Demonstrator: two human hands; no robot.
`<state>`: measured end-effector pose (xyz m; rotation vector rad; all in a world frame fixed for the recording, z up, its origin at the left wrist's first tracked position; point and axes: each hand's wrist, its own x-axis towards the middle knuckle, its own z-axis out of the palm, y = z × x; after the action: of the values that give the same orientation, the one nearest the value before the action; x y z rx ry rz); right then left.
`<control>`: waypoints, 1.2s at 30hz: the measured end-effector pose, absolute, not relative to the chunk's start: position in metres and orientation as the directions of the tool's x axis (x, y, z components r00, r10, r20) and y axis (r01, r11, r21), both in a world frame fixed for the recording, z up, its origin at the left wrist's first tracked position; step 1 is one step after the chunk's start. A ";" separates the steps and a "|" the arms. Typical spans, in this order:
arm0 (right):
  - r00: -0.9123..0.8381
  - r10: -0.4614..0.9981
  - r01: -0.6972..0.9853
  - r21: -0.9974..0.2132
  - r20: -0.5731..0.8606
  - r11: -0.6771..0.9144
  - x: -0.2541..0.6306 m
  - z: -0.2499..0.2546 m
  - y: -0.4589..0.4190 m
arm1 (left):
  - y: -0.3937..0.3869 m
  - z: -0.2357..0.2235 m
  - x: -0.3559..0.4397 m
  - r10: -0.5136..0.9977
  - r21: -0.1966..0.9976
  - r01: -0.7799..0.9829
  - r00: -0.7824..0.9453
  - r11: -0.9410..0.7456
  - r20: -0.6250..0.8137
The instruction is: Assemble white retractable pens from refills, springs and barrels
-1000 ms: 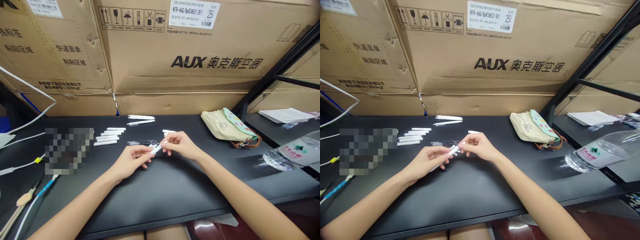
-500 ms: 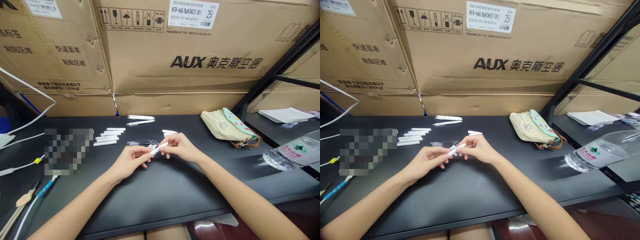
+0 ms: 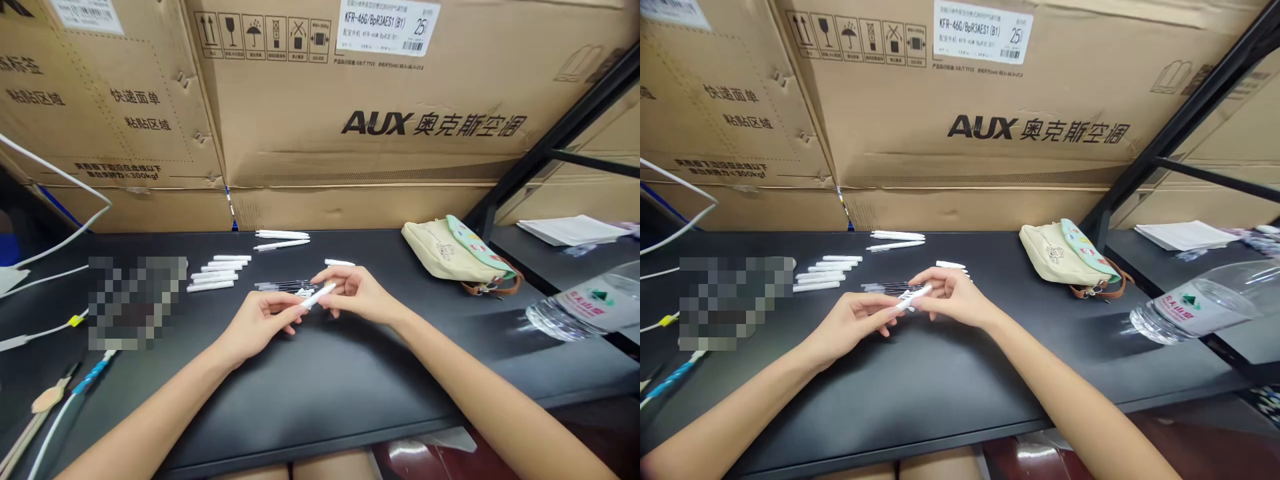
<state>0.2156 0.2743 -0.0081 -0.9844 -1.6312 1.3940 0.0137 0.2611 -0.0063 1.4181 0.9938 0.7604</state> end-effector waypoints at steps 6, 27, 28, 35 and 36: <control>-0.393 0.919 0.127 -0.987 0.037 0.094 0.215 -0.005 0.273 | 0.262 -0.008 0.014 0.894 0.993 0.108 0.440 0.046 -0.089; 0.060 0.875 0.152 -0.871 0.480 0.467 0.205 -0.014 0.267 | 0.275 -0.010 0.005 0.979 0.967 -0.165 -0.039 0.192 -0.201; 0.027 0.838 0.203 -0.824 0.545 0.529 0.204 -0.016 0.265 | 0.276 -0.011 0.005 0.973 0.954 -0.215 -0.052 0.210 -0.226; -0.281 0.581 0.355 -0.479 0.764 0.803 0.194 -0.026 0.261 | 0.279 -0.010 0.008 0.959 0.899 -0.394 -0.121 0.190 -0.256; -0.296 0.569 0.356 -0.464 0.767 0.811 0.193 -0.026 0.261 | 0.279 -0.010 0.008 0.957 0.896 -0.405 -0.133 0.184 -0.257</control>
<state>0.1934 0.2613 -0.0264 -0.6954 -1.9162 0.2464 0.0079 0.2790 -0.0096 0.6573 1.1342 1.3307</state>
